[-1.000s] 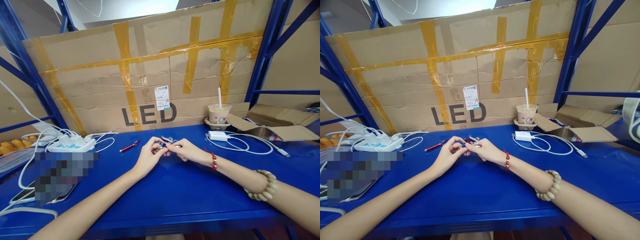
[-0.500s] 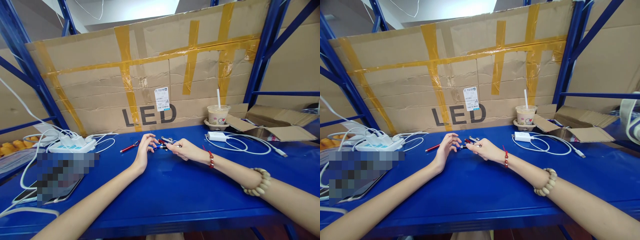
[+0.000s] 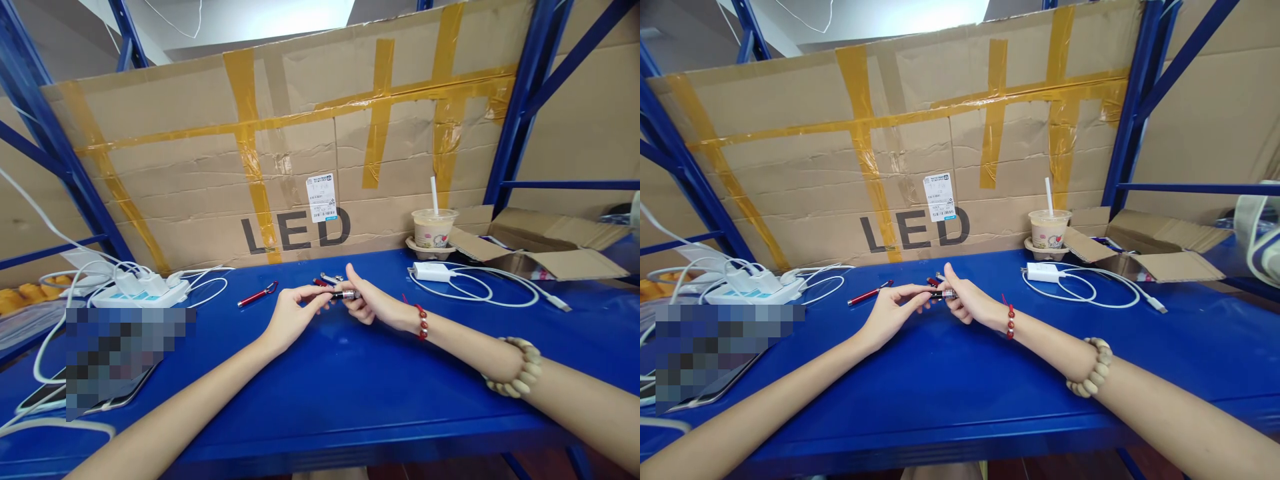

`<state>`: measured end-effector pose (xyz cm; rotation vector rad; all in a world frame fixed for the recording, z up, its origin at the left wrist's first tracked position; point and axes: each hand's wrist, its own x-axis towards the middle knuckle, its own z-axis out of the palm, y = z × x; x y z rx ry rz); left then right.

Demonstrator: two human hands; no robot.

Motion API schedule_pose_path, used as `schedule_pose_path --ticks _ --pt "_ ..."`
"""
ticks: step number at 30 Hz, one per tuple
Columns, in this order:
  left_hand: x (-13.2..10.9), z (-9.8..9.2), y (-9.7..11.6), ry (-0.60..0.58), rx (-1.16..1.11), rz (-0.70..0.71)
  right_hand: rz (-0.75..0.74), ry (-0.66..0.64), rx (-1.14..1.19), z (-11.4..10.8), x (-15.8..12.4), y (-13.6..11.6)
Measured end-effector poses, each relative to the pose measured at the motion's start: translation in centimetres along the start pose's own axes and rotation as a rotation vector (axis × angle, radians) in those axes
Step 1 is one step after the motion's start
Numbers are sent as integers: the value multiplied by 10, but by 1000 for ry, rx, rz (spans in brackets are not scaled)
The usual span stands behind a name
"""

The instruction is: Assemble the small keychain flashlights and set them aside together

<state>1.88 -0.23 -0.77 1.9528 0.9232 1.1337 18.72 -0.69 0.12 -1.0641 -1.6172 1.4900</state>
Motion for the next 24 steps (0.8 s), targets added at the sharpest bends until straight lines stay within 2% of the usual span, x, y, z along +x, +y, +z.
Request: schedule_pose_path --ticks 2,5,11,13,15,18,24 --pt "-1 1 1 0 12 17 12 -2 54 3 -2 -2" --pt "-1 3 1 4 -47 14 -61 44 83 5 -2 -3" --pt "5 2 -6 26 -432 -198 -221 181 212 -7 10 4" --pt "8 1 -8 6 -598 -270 -197 239 185 -12 13 6" --pt "10 -1 -9 -7 -748 -343 -99 264 105 -14 13 9" --pt "12 -4 -8 2 -881 -440 35 213 -74 -14 11 9" --pt "12 -6 -6 -26 -921 -454 -29 82 -305 -15 10 11"
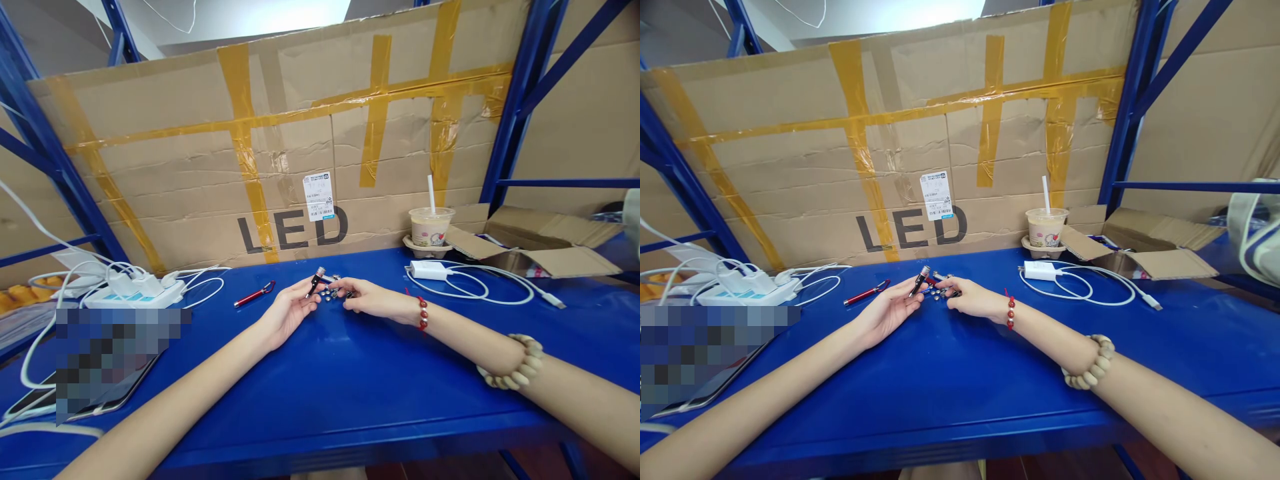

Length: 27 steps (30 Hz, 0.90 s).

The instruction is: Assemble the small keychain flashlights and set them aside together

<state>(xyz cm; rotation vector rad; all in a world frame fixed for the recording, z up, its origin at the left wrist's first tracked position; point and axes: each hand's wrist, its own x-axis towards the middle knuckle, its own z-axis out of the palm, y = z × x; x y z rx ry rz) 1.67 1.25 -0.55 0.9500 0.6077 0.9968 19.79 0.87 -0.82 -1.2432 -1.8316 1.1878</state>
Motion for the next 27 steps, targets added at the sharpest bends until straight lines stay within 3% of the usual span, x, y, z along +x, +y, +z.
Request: schedule_pose_path --ticks 4,9,14,21,27 --pt "-1 0 1 30 2 -20 -118 -5 -44 -2 6 7" --pt "-1 1 3 74 5 -39 -57 54 89 0 5 4" --pt "-2 2 2 16 94 -2 -29 96 116 0 1 -3" --pt "-2 1 -1 -81 158 -14 -221 134 27 -4 5 5" --pt "-2 1 -2 -88 129 -30 -220 236 57 -6 3 3"
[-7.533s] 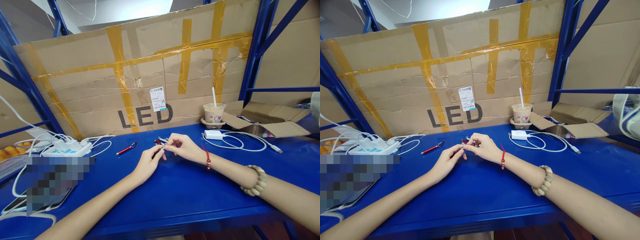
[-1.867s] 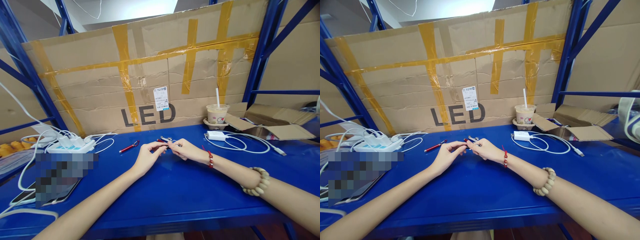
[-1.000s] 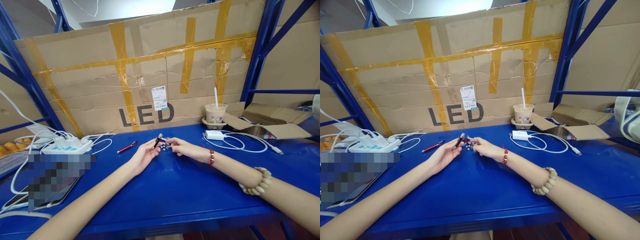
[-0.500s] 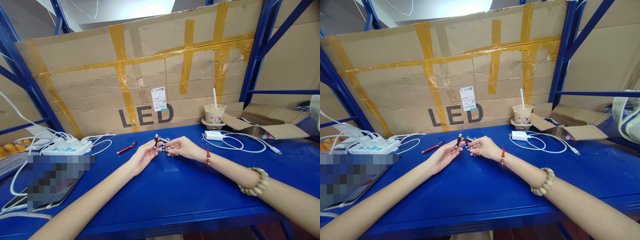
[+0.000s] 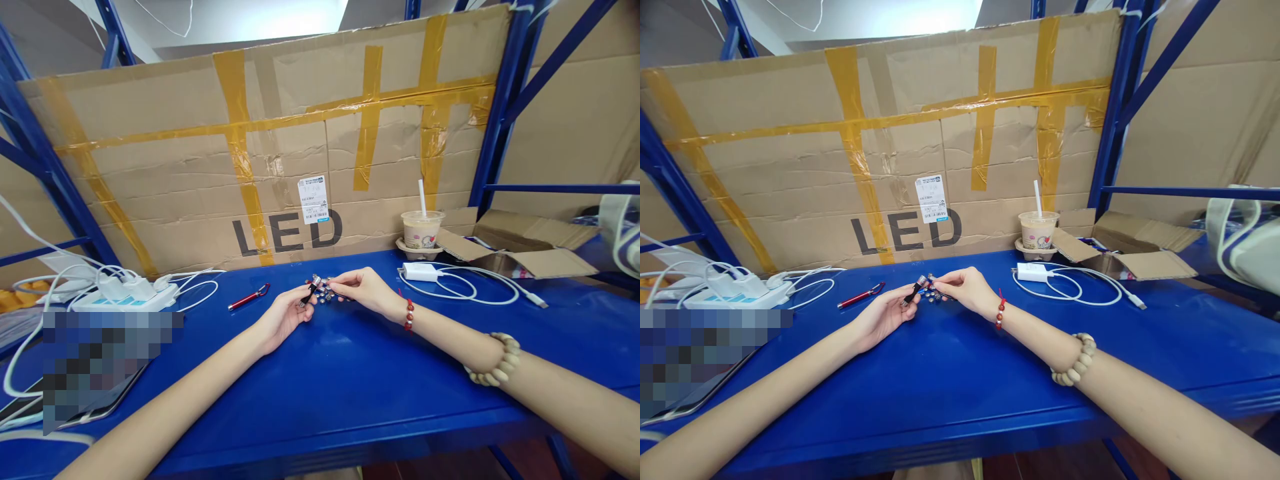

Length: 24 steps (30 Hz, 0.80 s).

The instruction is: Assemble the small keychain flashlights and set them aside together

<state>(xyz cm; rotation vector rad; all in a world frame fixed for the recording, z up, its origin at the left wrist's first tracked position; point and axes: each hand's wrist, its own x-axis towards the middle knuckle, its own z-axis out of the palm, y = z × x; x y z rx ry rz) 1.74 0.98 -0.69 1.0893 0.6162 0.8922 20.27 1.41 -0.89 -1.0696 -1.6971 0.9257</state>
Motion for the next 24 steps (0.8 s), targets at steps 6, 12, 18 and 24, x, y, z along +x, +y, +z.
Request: schedule_pose_path --ticks 6,12,18,24 --pt "0 2 2 3 -75 -76 12 71 -24 -2 -1 -4" --pt "-1 4 -1 3 26 -15 -36 127 -28 -4 1 -6" --pt "-1 3 -4 -28 139 43 -162 87 -41 -1 -2 -12" --pt "-2 3 -3 -53 241 33 -137 4 -11 0 -4 -16"
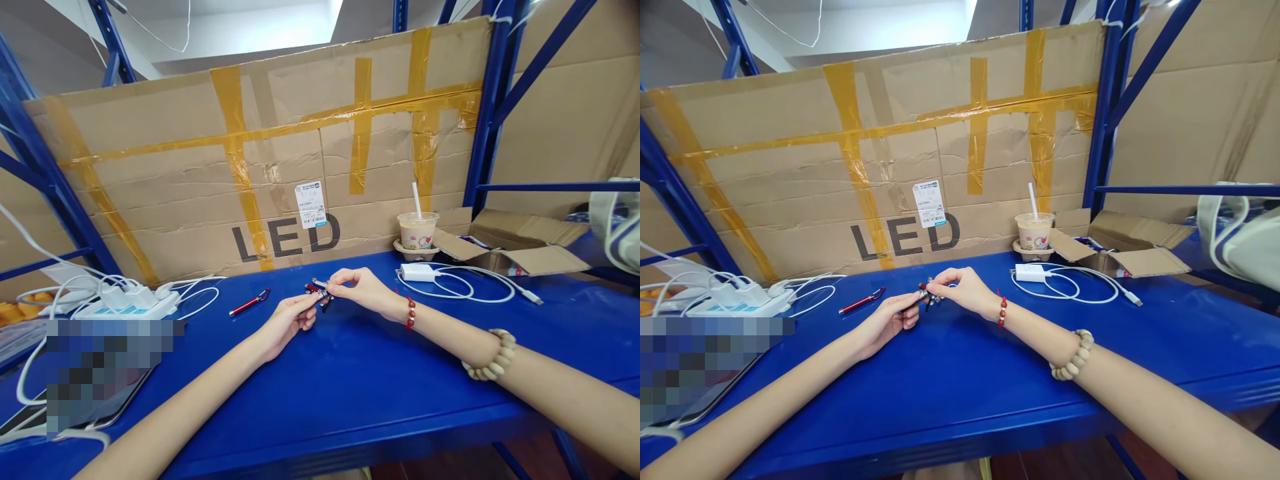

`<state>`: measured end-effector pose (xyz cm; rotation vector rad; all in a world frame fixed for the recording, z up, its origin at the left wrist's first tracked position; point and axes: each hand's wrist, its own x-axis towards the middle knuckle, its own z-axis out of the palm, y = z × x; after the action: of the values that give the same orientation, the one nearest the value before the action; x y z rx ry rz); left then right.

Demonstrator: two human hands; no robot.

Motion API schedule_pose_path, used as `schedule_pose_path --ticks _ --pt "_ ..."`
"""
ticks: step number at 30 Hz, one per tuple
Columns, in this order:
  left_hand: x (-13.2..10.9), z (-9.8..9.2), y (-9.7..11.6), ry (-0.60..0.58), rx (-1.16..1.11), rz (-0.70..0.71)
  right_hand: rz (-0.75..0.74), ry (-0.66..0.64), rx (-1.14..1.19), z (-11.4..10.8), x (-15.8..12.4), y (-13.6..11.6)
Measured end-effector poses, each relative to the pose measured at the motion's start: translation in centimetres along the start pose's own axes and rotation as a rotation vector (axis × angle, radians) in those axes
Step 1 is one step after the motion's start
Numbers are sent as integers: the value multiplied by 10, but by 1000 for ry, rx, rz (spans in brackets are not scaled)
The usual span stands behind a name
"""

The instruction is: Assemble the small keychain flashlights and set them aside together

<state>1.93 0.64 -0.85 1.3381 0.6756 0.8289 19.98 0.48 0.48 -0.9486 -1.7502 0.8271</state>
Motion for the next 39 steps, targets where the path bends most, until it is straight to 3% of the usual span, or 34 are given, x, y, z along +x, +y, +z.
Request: schedule_pose_path --ticks 9,14,23,30,33,36,39 --pt "-4 2 2 -63 99 -28 271 -182 37 -6 -3 5" --pt "-5 4 1 -86 159 -54 375 -210 74 -7 -4 4" --pt "-8 5 -7 -74 319 87 349 -254 18 -7 -1 16" --pt "-8 6 -8 -30 346 99 315 -229 9 -1 -3 17" --pt "-8 7 -4 4 354 108 212 -146 -30 3 -3 13" --pt "-7 7 -2 44 324 111 -66 1 -205 5 -4 5" --pt "-7 6 -1 50 309 114 -277 -21 -333 5 -7 -3"
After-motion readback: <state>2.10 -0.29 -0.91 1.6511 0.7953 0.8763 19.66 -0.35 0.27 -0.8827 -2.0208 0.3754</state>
